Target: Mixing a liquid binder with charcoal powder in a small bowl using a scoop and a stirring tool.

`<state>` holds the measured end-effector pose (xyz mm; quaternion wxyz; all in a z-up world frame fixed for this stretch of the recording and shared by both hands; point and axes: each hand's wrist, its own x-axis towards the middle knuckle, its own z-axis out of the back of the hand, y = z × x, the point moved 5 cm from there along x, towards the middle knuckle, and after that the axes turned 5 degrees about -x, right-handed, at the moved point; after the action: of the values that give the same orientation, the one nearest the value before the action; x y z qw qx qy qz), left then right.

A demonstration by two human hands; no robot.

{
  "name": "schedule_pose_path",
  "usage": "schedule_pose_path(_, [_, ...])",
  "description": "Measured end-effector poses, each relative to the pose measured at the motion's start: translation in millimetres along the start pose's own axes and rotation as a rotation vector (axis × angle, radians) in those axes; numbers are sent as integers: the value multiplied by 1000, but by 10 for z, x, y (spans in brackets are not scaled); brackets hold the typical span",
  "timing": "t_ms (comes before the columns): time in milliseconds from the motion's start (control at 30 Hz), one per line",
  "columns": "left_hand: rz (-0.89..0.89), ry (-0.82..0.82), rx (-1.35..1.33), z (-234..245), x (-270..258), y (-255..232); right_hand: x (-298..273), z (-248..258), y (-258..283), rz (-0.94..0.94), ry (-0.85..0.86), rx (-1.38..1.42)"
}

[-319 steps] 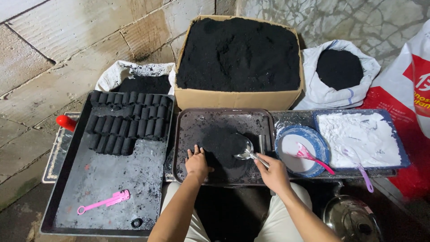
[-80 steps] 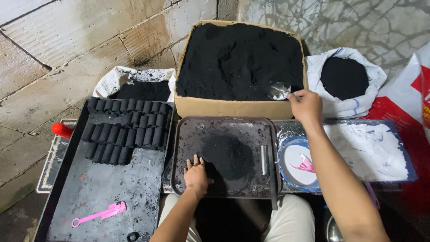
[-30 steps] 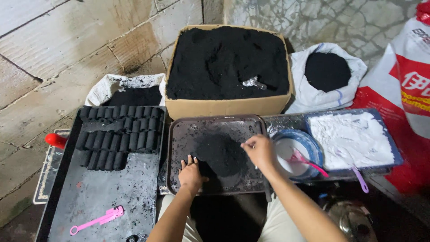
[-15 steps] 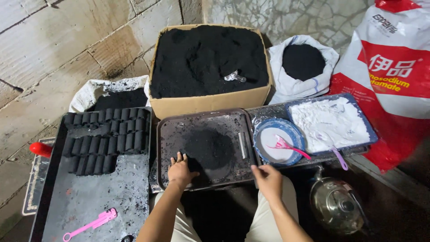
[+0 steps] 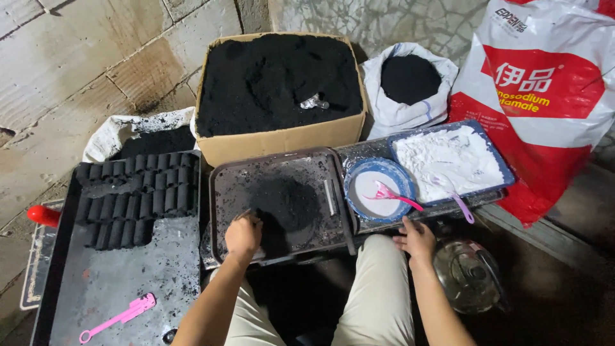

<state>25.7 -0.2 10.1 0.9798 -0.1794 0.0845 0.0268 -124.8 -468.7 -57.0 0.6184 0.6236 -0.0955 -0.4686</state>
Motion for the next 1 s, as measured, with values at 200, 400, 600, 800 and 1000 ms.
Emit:
schedule_pose_path(200, [40, 32, -118, 292, -354, -660, -293, -234, 497, -41, 124, 14])
schedule_pose_path(400, [9, 60, 79, -617, -66, -558, 199, -352, 165, -59, 63, 104])
schedule_pose_path(600, [98, 176, 55, -429, -305, -518, 235, -368, 239, -62, 17, 89])
schedule_pose_path(800, [121, 215, -133, 122, -591, -742, 106, -375, 506, 7, 0, -1])
schedule_pose_path(1000, [158, 249, -322, -68, -401, -717, -76, -390, 883, 88, 46, -41])
